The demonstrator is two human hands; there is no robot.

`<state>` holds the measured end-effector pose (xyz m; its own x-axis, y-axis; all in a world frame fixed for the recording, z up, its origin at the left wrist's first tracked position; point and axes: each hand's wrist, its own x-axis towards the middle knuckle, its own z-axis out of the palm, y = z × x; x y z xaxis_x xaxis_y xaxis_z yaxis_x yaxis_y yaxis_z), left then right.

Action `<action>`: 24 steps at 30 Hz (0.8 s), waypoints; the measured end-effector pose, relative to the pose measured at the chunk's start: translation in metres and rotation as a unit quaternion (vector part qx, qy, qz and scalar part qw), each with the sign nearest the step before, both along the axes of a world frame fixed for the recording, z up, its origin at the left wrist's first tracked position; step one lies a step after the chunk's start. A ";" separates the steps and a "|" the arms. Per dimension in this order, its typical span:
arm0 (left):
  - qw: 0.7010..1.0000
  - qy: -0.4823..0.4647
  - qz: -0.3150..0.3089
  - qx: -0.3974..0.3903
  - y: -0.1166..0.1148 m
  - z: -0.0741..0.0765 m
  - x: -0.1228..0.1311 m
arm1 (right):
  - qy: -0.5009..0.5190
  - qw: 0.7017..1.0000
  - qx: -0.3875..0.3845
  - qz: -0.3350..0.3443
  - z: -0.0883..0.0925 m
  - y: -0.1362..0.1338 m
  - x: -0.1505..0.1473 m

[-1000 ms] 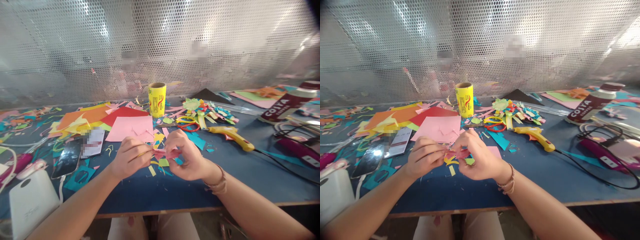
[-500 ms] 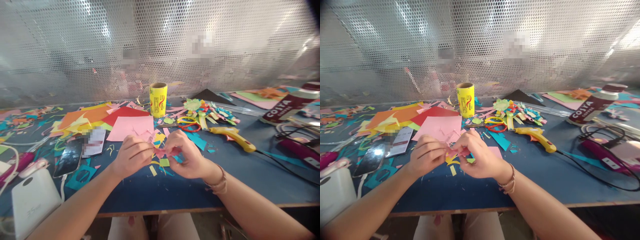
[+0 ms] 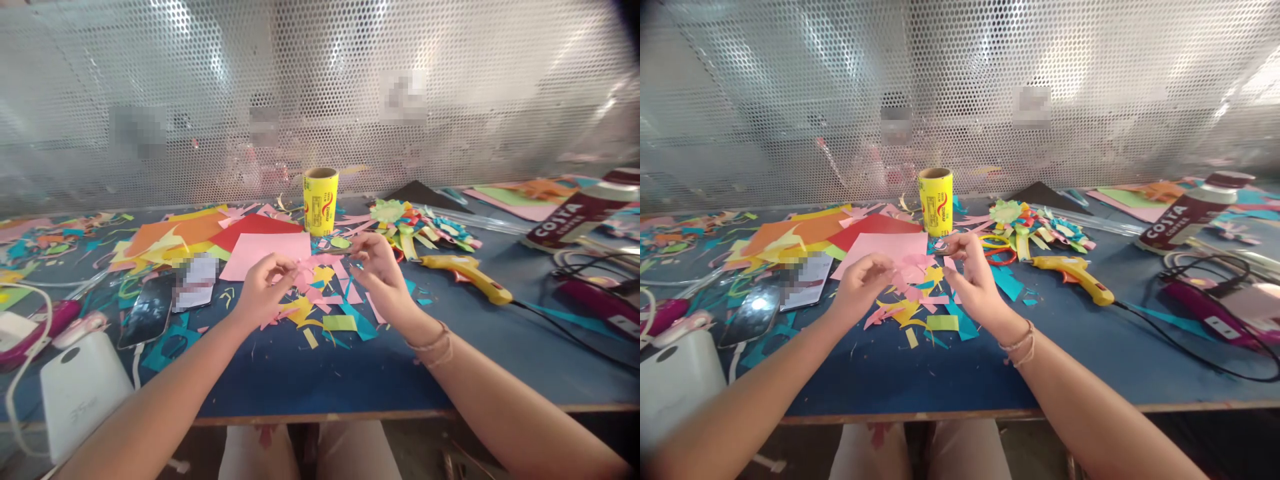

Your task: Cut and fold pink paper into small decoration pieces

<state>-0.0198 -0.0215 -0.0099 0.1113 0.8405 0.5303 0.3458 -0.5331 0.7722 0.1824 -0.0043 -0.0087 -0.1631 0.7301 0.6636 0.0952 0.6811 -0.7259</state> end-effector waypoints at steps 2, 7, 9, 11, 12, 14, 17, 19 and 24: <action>0.996 -0.045 0.012 -0.080 0.007 -0.005 -0.005 | 0.002 0.998 -0.046 -0.034 -0.001 0.009 0.003; 0.985 -0.090 0.036 -0.142 0.020 -0.016 -0.015 | -0.105 0.980 -0.061 -0.158 0.001 0.036 0.027; 0.990 -0.051 0.058 -0.121 0.022 -0.016 -0.017 | -0.191 0.957 -0.046 -0.213 0.003 0.045 0.044; 0.995 0.010 0.079 -0.061 0.020 -0.014 -0.018 | -0.289 0.920 -0.064 -0.256 0.005 0.051 0.063; 0.995 0.045 0.086 -0.015 0.019 -0.013 -0.018 | -0.334 0.900 -0.083 -0.268 0.005 0.054 0.071; 0.987 0.106 0.092 0.081 0.016 -0.010 -0.018 | -0.404 0.864 -0.117 -0.277 0.004 0.056 0.083; 0.966 0.162 0.089 0.182 0.012 -0.007 -0.016 | -0.469 0.836 -0.150 -0.242 0.001 0.055 0.081; 0.951 0.192 0.078 0.231 0.010 -0.006 -0.015 | -0.487 0.833 -0.171 -0.198 -0.002 0.050 0.066; 0.886 0.345 -0.018 0.311 0.002 -0.005 -0.011 | -0.558 0.784 -0.172 -0.211 -0.014 0.034 0.028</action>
